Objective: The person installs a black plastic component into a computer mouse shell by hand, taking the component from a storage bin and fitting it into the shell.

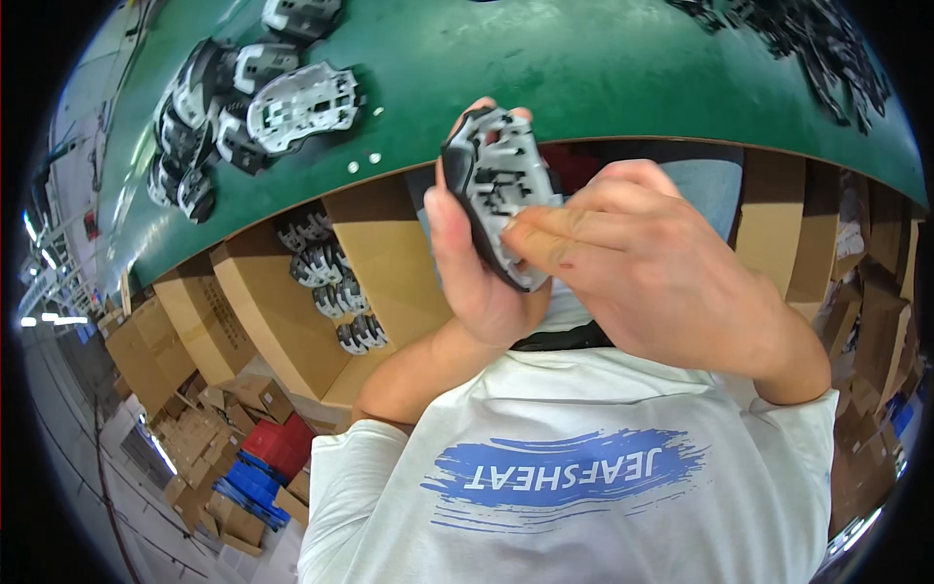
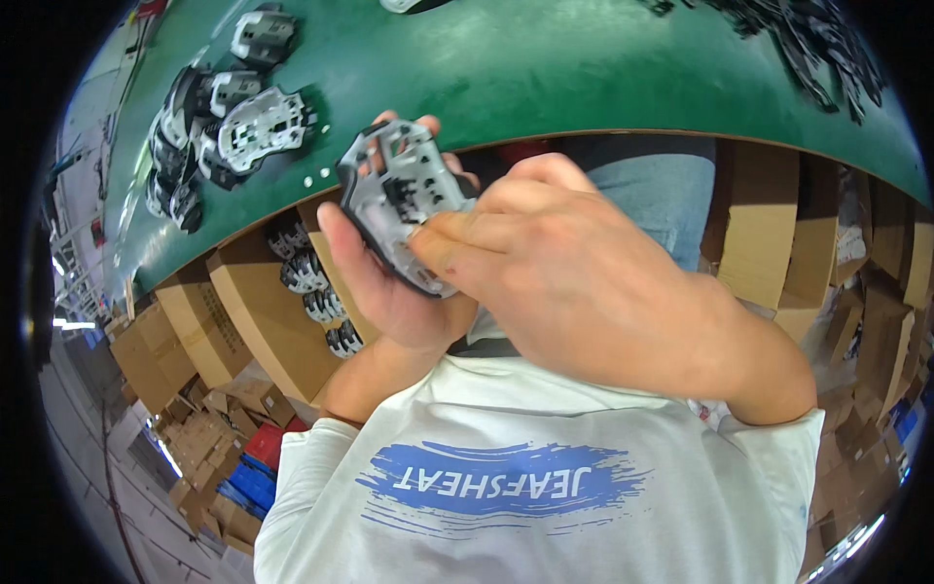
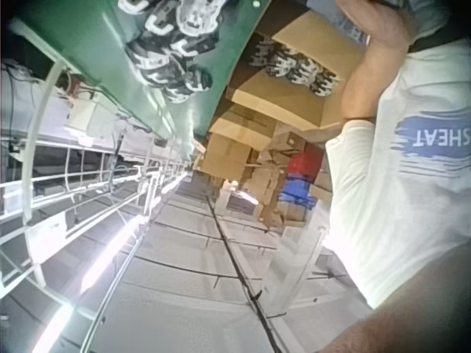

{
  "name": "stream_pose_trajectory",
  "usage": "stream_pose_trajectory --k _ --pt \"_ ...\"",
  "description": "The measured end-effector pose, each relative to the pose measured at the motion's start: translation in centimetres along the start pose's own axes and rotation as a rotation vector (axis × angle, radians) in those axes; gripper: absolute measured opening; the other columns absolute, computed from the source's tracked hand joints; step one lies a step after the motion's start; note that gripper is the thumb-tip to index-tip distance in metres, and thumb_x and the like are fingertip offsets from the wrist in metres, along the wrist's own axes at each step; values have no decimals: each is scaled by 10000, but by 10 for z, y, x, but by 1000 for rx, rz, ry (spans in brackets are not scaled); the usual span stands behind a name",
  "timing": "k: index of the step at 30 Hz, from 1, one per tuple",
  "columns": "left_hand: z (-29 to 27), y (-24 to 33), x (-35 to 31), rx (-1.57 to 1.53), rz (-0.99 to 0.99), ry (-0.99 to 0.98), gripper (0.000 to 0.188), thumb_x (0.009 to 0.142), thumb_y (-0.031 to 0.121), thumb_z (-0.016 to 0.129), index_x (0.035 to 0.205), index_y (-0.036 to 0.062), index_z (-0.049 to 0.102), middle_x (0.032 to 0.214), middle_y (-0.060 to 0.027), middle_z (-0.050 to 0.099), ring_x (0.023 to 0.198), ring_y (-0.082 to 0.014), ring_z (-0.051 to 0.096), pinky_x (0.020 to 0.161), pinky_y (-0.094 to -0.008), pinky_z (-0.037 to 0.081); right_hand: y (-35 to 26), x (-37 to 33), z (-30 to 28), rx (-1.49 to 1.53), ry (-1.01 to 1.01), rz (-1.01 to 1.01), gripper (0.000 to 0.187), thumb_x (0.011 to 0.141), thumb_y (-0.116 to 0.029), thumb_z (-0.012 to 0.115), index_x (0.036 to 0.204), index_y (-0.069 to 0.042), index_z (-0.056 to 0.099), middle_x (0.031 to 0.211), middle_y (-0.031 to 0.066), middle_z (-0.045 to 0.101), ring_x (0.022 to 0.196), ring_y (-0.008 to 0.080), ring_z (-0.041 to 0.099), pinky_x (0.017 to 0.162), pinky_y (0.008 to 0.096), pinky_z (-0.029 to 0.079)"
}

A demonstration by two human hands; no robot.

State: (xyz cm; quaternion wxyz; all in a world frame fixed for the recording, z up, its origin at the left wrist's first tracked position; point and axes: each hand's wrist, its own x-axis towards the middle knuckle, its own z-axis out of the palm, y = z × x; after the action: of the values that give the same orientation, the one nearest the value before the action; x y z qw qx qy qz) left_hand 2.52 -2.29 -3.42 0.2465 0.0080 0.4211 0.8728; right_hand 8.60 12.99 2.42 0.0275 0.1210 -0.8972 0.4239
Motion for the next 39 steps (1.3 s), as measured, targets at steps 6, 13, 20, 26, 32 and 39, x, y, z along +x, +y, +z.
stream_pose_trajectory --k 6,13,20,26,32,39 --pt "13 24 7 -265 -72 -22 771 1104 679 307 1616 107 374 1527 -134 552 1198 -209 631 995 -346 537 -12 1 -16 -111 165 -23 475 741 29 791 1206 -67 782 1201 75 783 917 225 692 1085 516 487" --pt "17 28 5 -297 -61 -76 826 1080 721 317 1634 108 338 1557 -153 515 1217 -230 631 1027 -377 550 -17 -2 -17 -132 199 -25 455 736 14 788 1179 -84 802 1157 63 783 931 230 681 1052 495 504" --pt "14 34 -2 -157 -39 -163 1039 981 856 366 1679 105 197 1633 -151 397 1277 -207 562 1058 -360 505 -25 -6 -7 -141 215 -60 500 679 1 793 1170 -90 809 1182 46 767 934 225 650 984 461 527" --pt "17 31 -6 193 125 -82 1140 930 909 372 1663 49 216 1602 -234 406 1333 -249 518 1099 -376 453 -21 -8 3 -126 239 -115 493 671 9 803 1160 -48 792 1188 108 761 963 251 650 872 418 557" --pt "7 18 -2 130 233 -152 1225 877 920 482 1615 -33 261 1563 -242 442 1336 -247 520 1101 -370 452 -27 -7 -3 29 160 -48 417 723 -14 800 1140 -40 801 1232 127 761 996 264 680 923 461 538" --pt "30 26 -14 186 116 8 1197 883 874 557 1617 -19 246 1567 -215 433 1296 -233 539 1070 -368 479 -19 -2 -18 -27 23 -73 364 756 -59 793 1118 -91 822 1184 45 790 984 229 688 1086 585 452"
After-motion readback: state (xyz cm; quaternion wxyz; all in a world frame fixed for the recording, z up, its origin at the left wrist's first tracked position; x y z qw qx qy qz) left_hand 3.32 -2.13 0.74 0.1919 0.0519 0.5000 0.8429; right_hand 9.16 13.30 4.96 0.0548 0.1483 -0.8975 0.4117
